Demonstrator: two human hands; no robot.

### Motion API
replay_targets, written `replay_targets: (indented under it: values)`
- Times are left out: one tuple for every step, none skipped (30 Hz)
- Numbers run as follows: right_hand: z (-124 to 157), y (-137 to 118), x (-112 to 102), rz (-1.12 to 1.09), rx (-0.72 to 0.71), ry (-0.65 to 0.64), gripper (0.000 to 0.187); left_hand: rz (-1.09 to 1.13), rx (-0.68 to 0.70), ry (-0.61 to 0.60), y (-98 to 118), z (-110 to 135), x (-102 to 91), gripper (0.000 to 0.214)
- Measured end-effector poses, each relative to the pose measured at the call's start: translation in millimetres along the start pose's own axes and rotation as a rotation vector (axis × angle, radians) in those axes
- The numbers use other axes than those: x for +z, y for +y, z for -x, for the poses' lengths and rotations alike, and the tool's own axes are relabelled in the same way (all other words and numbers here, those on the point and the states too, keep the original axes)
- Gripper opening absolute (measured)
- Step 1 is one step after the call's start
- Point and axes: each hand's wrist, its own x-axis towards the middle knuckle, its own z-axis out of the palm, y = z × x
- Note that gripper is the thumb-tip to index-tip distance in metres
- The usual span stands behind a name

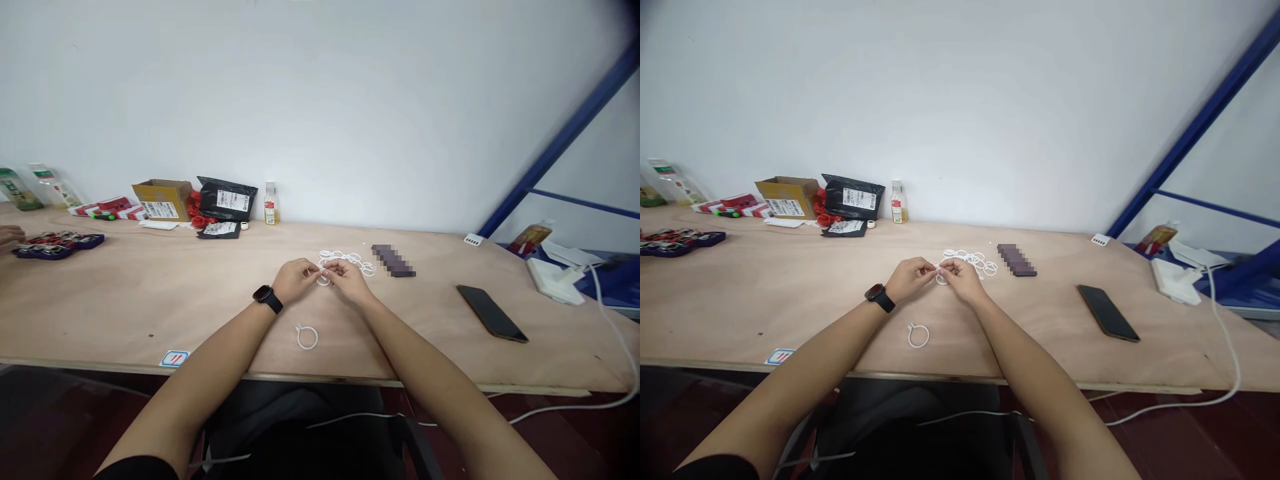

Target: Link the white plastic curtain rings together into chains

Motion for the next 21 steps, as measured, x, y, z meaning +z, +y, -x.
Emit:
replay_targets:
  values:
    - [0.2, -0.3, 0.1, 0.0, -0.004, 0.003, 0.032, -0.006, -0.003, 0.008, -0.1, -0.1, 0.2, 0.025]
    - [0.4, -0.8, 0.2, -0.003, -0.007, 0.002, 0.032, -0.014, -0.008, 0.016, -0.4, -0.2, 0.6, 0.025]
    - [0.6, -1.4, 0.3, -0.007, -0.008, 0.001, 0.033, -0.02, -0.011, 0.022, -1.0, -0.4, 1.0, 0.025]
    - [0.8, -1.9, 0.3, -0.013, -0.007, 0.0, 0.035, -0.025, -0.014, 0.026, -1.7, -0.6, 1.5, 0.025]
    - [0.9, -2.3, 0.4, -0.02, -0.007, -0.001, 0.038, -0.029, -0.017, 0.027, -2.3, -0.8, 1.8, 0.024]
    - [1.0, -2.5, 0.4, -0.023, -0.005, -0.006, 0.041, -0.032, -0.02, 0.029, -2.7, -0.9, 2.0, 0.025]
    - [1.0, -2.3, 0.4, -0.025, -0.003, -0.012, 0.043, -0.035, -0.022, 0.028, -2.8, -1.0, 2.0, 0.025]
    - [1.0, -1.9, 0.4, -0.027, -0.002, -0.017, 0.042, -0.035, -0.021, 0.021, -2.7, -1.0, 1.9, 0.026]
    - [0.9, -1.3, 0.4, -0.027, -0.003, -0.02, 0.04, -0.034, -0.017, 0.008, -2.3, -0.9, 1.6, 0.027]
    - [0.7, -0.4, 0.3, -0.028, -0.005, -0.022, 0.037, -0.031, -0.01, -0.005, -1.8, -0.8, 1.2, 0.027]
    - [0.5, 0.5, 0.2, -0.027, -0.006, -0.021, 0.034, -0.027, -0.001, -0.016, -1.1, -0.7, 0.7, 0.027]
    - [0.3, 1.4, 0.0, -0.028, -0.008, -0.021, 0.032, -0.023, 0.008, -0.025, -0.5, -0.5, 0.2, 0.027]
    - [0.1, 2.3, -0.5, -0.029, -0.01, -0.024, 0.031, -0.018, 0.015, -0.032, 0.1, -0.4, -0.2, 0.027]
    - [-0.1, 3.0, -1.1, -0.028, -0.012, -0.031, 0.031, -0.015, 0.022, -0.037, 0.5, -0.4, -0.7, 0.026]
    - [-0.2, 3.7, -1.9, -0.026, -0.013, -0.042, 0.031, -0.012, 0.027, -0.046, 0.8, -0.3, -1.1, 0.026]
    - [-0.3, 4.3, -2.8, -0.022, -0.017, -0.056, 0.031, -0.01, 0.033, -0.059, 0.9, -0.3, -1.5, 0.025]
    - [-0.2, 4.8, -3.7, -0.014, -0.022, -0.072, 0.031, -0.009, 0.04, -0.076, 0.8, -0.4, -1.8, 0.025]
    - [-0.1, 5.1, -4.4, -0.004, -0.027, -0.088, 0.03, -0.009, 0.047, -0.092, 0.6, -0.4, -2.1, 0.025]
    - [0.2, 5.2, -4.9, 0.006, -0.03, -0.105, 0.029, -0.011, 0.055, -0.106, 0.3, -0.5, -2.2, 0.025]
    - [0.6, 5.0, -5.0, 0.016, -0.034, -0.118, 0.029, -0.013, 0.064, -0.117, -0.1, -0.5, -2.1, 0.024]
    - [1.1, 4.3, -4.7, 0.027, -0.041, -0.123, 0.028, -0.016, 0.07, -0.119, -0.5, -0.5, -1.8, 0.024]
